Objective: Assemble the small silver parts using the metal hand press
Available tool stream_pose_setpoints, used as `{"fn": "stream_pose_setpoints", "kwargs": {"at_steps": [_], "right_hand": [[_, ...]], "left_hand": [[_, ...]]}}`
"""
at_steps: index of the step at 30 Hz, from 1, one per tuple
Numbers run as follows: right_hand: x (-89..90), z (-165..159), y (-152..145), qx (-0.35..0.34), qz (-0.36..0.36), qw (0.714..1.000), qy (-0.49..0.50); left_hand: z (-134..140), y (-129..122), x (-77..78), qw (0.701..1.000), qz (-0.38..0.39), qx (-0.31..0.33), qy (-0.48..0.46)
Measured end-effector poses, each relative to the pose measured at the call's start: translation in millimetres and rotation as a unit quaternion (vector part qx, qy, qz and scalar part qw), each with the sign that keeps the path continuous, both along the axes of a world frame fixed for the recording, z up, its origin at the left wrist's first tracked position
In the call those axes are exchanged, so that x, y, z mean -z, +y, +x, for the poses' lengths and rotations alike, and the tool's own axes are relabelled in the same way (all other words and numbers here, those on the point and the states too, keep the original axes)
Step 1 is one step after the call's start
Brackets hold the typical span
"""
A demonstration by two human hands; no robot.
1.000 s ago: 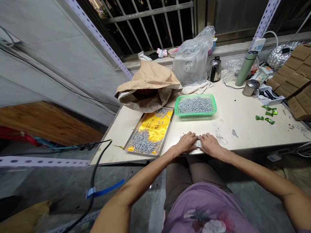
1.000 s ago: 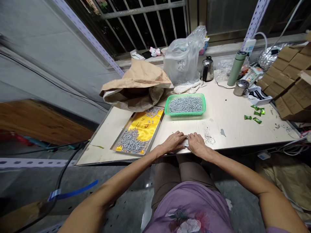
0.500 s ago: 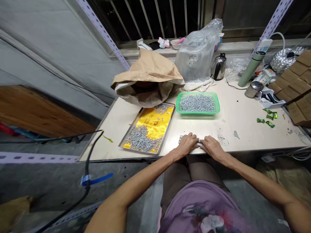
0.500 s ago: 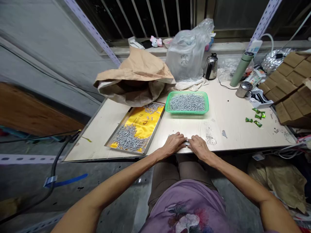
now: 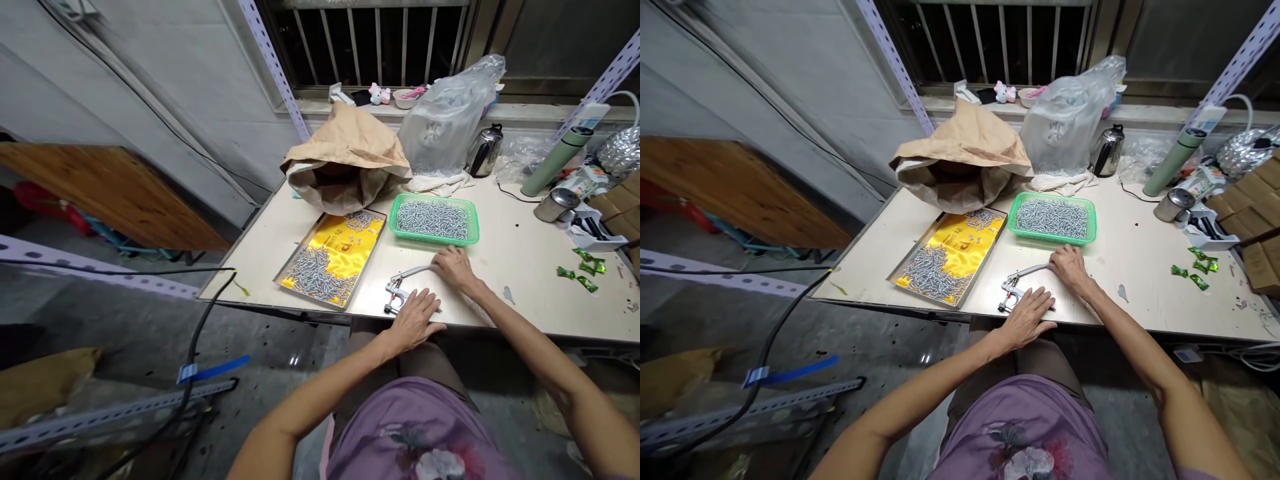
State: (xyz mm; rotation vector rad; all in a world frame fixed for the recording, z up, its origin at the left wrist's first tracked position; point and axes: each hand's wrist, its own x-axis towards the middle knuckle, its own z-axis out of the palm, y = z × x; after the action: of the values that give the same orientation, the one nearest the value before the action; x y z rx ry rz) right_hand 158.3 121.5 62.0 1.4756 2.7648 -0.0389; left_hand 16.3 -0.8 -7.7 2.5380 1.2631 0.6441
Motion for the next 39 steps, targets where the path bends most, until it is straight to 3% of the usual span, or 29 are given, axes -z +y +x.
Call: {"fn": "stream_pose_setpoints", "kwargs": {"at_steps": [2, 6, 8, 14, 18, 21, 25, 28, 30, 32, 35, 39], "right_hand": [[-5.5, -13.8, -2.2, -0.037, -0.005, 0.999, 0.007], [-11.1, -52.4, -25.2, -0.227, -0.075, 0.971, 0.011], [-9.8, -71.2, -35.3, -0.281, -0.096, 0.955, -0.007], [-2.4, -100.5, -34.1, -0.304, -0.085, 0.948, -0.028], [-2.9, -104.4, -25.6, -0.324, -0.099, 0.941, 0.001], [-12.7, -100.1, -16.7, -0.303, -0.086, 0.945, 0.087], [-43.6, -78.5, 13.2, -0.221, 0.043, 0.931, 0.286], [-63.5, -51.4, 50.6, -0.125, 0.14, 0.929, 0.32], [-66.9, -32.8, 73.3, -0.062, 0.165, 0.947, 0.267], [-62.9, -18.3, 84.7, -0.024, 0.153, 0.968, 0.196], [-50.0, -8.8, 70.1, -0.04, 0.12, 0.979, 0.161], [-30.1, -10.0, 8.8, -0.105, 0.057, 0.973, 0.198]], "left_hand": [[-0.5, 3.7, -2.8, 1.0, -0.013, 0.006, -0.008], [-0.8, 5.9, 1.1, 0.998, -0.07, 0.011, -0.007], [-0.4, 6.1, 7.6, 0.994, -0.11, 0.005, -0.002], [6.6, 16.8, 26.3, 0.99, -0.14, -0.029, 0.011], [17.2, 31.4, 25.5, 0.993, -0.111, -0.027, 0.043], [16.5, 34.6, 11.9, 0.995, -0.07, -0.02, 0.066], [-21.3, 24.4, -20.0, 0.997, 0.035, -0.037, 0.062], [-76.4, 21.2, -41.9, 0.982, 0.04, -0.168, 0.074], [-112.9, 25.0, -50.9, 0.953, 0.007, -0.286, 0.096], [-140.2, 30.7, -54.8, 0.938, -0.042, -0.323, 0.115], [-158.2, 37.8, -54.6, 0.94, -0.106, -0.292, 0.139], [-156.7, 44.9, -53.5, 0.945, -0.132, -0.247, 0.169]]}}
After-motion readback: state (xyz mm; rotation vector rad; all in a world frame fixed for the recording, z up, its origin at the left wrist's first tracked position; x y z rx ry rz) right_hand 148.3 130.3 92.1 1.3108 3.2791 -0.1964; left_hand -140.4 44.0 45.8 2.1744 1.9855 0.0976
